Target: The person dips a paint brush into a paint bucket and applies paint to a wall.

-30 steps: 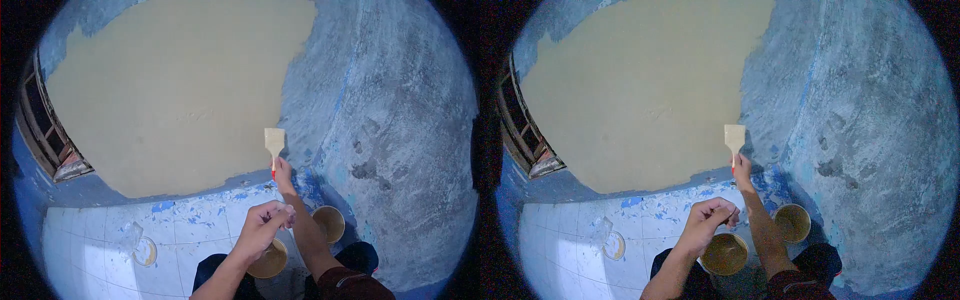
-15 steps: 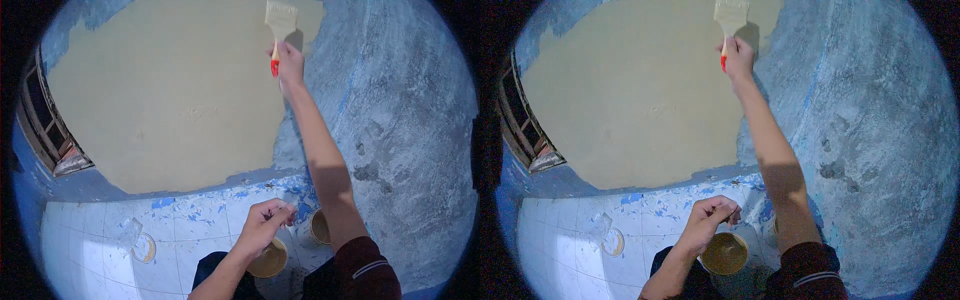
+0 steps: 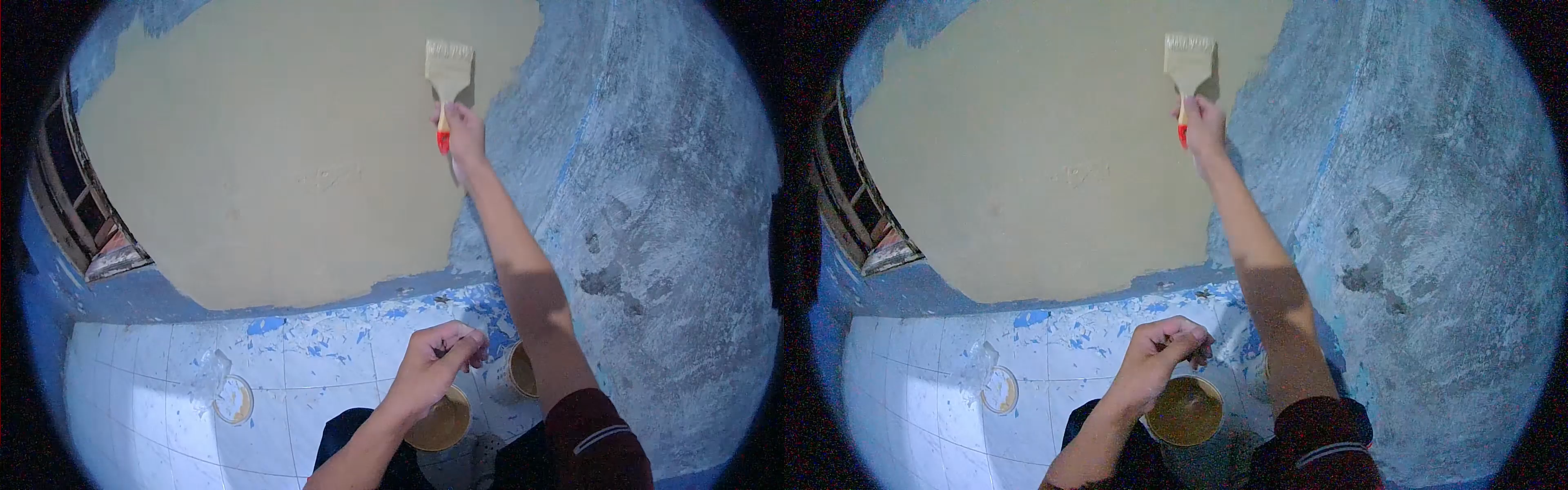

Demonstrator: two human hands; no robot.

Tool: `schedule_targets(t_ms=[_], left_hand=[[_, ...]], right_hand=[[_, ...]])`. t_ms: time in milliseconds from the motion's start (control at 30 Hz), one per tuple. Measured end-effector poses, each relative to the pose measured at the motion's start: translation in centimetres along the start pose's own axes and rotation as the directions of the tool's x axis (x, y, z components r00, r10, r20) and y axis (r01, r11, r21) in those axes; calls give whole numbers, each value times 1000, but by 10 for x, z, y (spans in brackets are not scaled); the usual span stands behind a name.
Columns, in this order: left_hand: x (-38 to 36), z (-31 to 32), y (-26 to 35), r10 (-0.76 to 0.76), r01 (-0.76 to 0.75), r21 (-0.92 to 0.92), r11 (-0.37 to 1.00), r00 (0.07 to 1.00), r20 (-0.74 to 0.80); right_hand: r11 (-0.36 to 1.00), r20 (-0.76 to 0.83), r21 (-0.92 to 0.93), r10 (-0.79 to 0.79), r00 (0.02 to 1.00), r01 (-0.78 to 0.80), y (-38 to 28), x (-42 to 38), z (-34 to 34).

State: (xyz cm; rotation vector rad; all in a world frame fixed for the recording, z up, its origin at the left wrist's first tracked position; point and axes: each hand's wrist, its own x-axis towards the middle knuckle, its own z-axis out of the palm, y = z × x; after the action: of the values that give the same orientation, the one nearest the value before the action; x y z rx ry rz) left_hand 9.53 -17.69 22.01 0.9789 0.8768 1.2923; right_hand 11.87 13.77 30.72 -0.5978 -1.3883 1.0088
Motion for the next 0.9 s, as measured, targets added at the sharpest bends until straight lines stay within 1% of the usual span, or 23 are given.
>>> schedule_targets(t_ms=[33,100,167,233,300,333,367,433,467,533,600,667,700,733,800,867,900], left_hand=[[-1,-1,1,6,-6,2,1000,1000,1],[-1,-1,2,11,-11,4,1000,1000,4],[-2,-2,3,-9,9,-13,1000,1000,-1],[-3,-2,2,-4,5,-22,1000,1000,1],[-5,-4,3,11,-10,-32,999,1000,3],[-6,-3,5,9,-9,-19,1000,1000,-2],[-6,-3,6,8,-8,-9,1000,1000,-6],[-4,-4,4,15,-15,-8,1000,1000,-3],[-3,-5,3,15,-15,-1,1000,1000,-4],[-2,-6,5,17,-17,10,1000,1000,14],[-1,-4,4,12,-12,11,1000,1000,29],[1,-1,2,13,-13,-7,1000,998,54],[2,1,2,12,-12,-8,1000,998,58],[2,3,2,6,-6,-9,1000,999,35],[3,4,2,4,-4,-3,1000,1000,14],[3,2,1,-5,4,16,1000,1000,10],[3,1,1,-2,2,21,1000,1000,11]], right_hand=[[999,9,-13,36,999,-36,17,-9,-4],[996,50,-89,4,999,0,66,-30,-16],[990,28,-113,86,996,-83,106,-70,-23],[950,74,-144,289,954,-277,128,-124,-34],[943,219,-261,266,939,-207,165,-174,-58],[915,247,-296,350,903,-274,174,-199,-70],[880,271,-336,432,860,-336,180,-221,-80],[859,298,-442,413,861,-259,193,-246,-90],[859,297,-444,408,863,-253,174,-241,-84],[874,262,-332,447,855,-354,129,-232,-69],[939,294,-278,286,912,-204,91,-196,-62],[941,222,-326,166,961,-88,48,-148,-53],[975,174,-204,121,977,-85,23,-124,-43],[988,165,-153,-10,986,36,16,-94,-40],[981,127,-115,-140,982,155,-27,-49,-30],[955,111,-141,-247,963,261,-48,0,-29],[948,77,-127,-283,956,291,-57,20,-27]])
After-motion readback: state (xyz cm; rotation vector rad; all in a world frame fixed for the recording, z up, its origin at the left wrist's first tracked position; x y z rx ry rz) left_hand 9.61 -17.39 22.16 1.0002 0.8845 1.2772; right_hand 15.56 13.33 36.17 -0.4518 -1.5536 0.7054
